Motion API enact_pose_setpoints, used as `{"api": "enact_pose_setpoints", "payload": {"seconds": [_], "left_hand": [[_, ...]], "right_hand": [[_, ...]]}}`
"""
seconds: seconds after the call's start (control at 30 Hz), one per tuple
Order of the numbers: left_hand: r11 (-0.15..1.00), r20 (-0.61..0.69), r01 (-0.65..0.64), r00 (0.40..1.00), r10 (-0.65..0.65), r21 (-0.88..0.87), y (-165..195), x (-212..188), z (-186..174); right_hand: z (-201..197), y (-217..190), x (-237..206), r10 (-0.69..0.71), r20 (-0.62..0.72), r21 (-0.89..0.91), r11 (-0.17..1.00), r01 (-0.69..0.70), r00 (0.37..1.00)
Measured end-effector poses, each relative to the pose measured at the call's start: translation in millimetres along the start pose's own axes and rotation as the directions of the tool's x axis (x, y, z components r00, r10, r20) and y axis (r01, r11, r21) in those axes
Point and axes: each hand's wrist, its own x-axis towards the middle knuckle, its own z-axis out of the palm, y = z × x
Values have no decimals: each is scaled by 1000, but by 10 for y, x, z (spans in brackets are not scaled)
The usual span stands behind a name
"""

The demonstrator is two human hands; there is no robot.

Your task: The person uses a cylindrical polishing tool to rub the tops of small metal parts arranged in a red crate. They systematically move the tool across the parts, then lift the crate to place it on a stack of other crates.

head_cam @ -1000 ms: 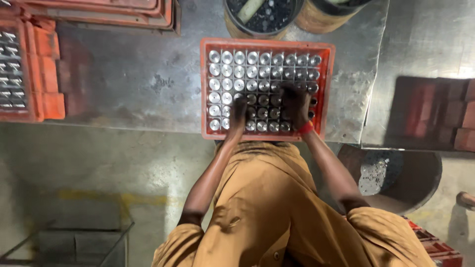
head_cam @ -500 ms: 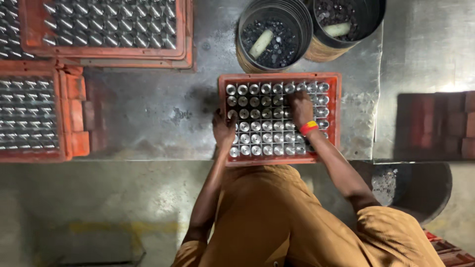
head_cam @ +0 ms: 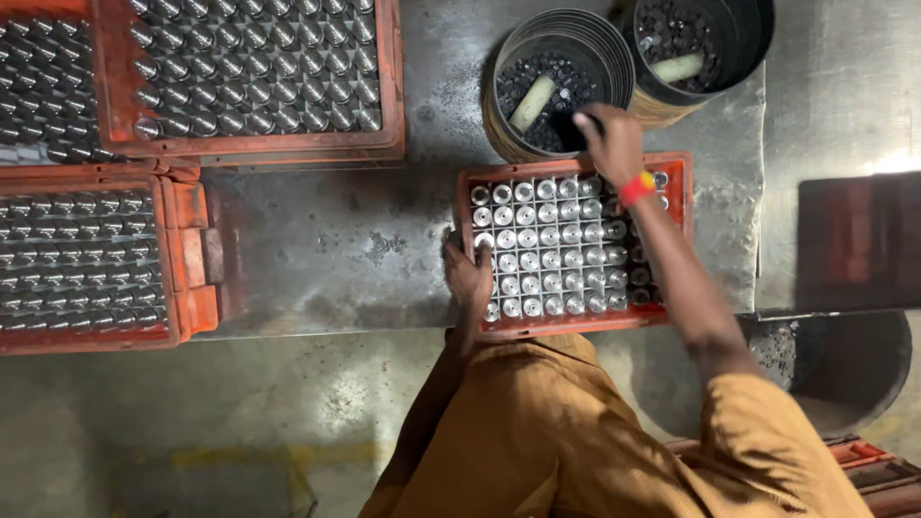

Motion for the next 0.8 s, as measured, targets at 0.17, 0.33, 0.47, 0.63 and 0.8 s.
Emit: {"api": "enact_pose_setpoints", "payload": {"seconds": [0.17, 0.33, 0.47, 0.63, 0.8], "left_hand": [[980, -123, -137, 985, 120, -143, 81, -65, -36], [978, -116, -119, 988, 100, -174, 94, -90, -10], [981, -131, -114, 987, 94, -156, 106, -93, 24], [995, -159, -29, 987, 14, -95, 176, -132, 38], [996, -199, -23, 980, 5, -86, 272, -187, 9]], "right_hand": [[392, 198, 686, 63, 741, -52, 998, -36, 668], [712, 240, 772, 17, 716, 40, 997, -65, 698], [757, 252, 751, 139, 576, -57, 990, -131, 805], [661, 307, 694, 151, 673, -40, 985, -168, 724], [678, 449, 633, 75, 676, -23, 997, -80, 733]]}}
